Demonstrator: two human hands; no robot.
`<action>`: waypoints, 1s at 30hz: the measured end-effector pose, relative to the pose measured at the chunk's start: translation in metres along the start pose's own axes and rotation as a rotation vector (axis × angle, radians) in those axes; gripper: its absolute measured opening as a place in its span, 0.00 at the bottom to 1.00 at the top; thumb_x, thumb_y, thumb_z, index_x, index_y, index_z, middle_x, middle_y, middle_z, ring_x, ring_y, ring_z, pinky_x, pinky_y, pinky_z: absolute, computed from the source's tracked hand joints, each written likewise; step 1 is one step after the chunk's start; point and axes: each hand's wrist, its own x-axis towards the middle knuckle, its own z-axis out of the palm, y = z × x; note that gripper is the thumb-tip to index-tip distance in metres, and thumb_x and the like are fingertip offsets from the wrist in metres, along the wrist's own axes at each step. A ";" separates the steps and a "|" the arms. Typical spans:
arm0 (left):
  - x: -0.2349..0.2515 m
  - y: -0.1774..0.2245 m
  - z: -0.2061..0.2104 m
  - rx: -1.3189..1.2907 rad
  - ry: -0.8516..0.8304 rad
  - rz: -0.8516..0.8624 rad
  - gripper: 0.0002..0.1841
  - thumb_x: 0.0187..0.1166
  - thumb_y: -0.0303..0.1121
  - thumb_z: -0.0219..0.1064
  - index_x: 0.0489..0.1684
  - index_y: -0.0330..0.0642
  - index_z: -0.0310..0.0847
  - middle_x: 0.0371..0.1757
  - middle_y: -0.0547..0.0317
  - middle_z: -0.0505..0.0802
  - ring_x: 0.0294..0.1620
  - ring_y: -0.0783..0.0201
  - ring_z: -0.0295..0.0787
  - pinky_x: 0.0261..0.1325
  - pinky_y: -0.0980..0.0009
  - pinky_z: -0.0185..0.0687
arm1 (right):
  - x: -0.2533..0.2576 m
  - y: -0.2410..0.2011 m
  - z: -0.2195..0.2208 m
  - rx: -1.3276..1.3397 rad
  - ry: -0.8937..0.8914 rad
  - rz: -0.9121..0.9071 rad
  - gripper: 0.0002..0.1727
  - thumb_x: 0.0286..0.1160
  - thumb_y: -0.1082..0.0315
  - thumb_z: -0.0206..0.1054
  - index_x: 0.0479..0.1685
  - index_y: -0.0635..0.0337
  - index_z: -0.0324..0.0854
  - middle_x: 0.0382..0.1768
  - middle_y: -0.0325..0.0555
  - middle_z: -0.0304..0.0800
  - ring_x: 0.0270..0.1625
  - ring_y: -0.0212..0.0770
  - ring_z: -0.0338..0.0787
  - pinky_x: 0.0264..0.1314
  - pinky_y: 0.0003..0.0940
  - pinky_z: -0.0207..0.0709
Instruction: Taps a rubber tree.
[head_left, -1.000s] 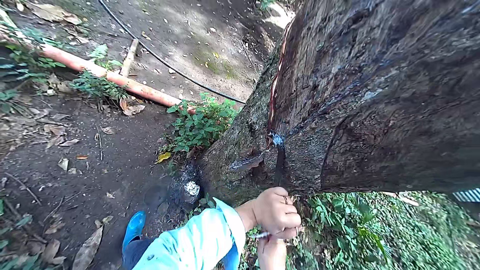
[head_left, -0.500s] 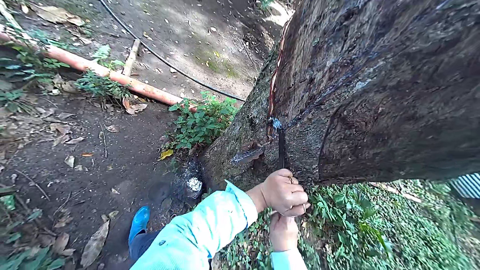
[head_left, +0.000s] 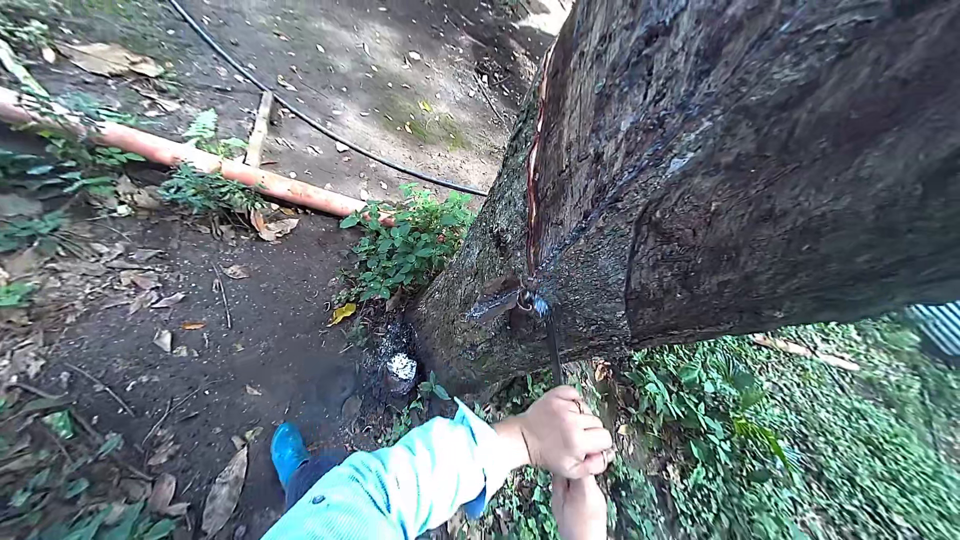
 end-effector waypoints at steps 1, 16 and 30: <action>-0.006 0.013 -0.006 -0.160 -0.100 -0.085 0.19 0.81 0.38 0.54 0.25 0.40 0.88 0.22 0.54 0.91 0.29 0.55 0.90 0.50 0.56 0.79 | -0.016 -0.001 -0.006 0.029 -0.029 0.058 0.16 0.68 0.75 0.65 0.44 0.86 0.83 0.38 0.76 0.92 0.37 0.73 0.94 0.40 0.67 0.85; -0.136 -0.009 -0.246 -0.706 -0.614 -1.710 0.27 0.84 0.25 0.45 0.85 0.30 0.55 0.64 0.38 0.84 0.56 0.57 0.84 0.59 0.61 0.79 | -0.158 -0.080 0.078 0.593 -0.425 0.842 0.20 0.63 0.71 0.79 0.47 0.81 0.83 0.30 0.58 0.89 0.34 0.44 0.87 0.47 0.46 0.82; -0.138 -0.042 -0.320 -0.964 -0.973 -1.608 0.39 0.90 0.29 0.41 0.97 0.52 0.16 0.96 0.43 0.51 0.90 0.46 0.61 0.74 0.36 0.73 | 0.001 -0.297 0.146 0.880 -0.397 0.828 0.26 0.54 0.75 0.78 0.58 0.73 0.81 0.45 0.57 0.91 0.47 0.46 0.91 0.57 0.47 0.83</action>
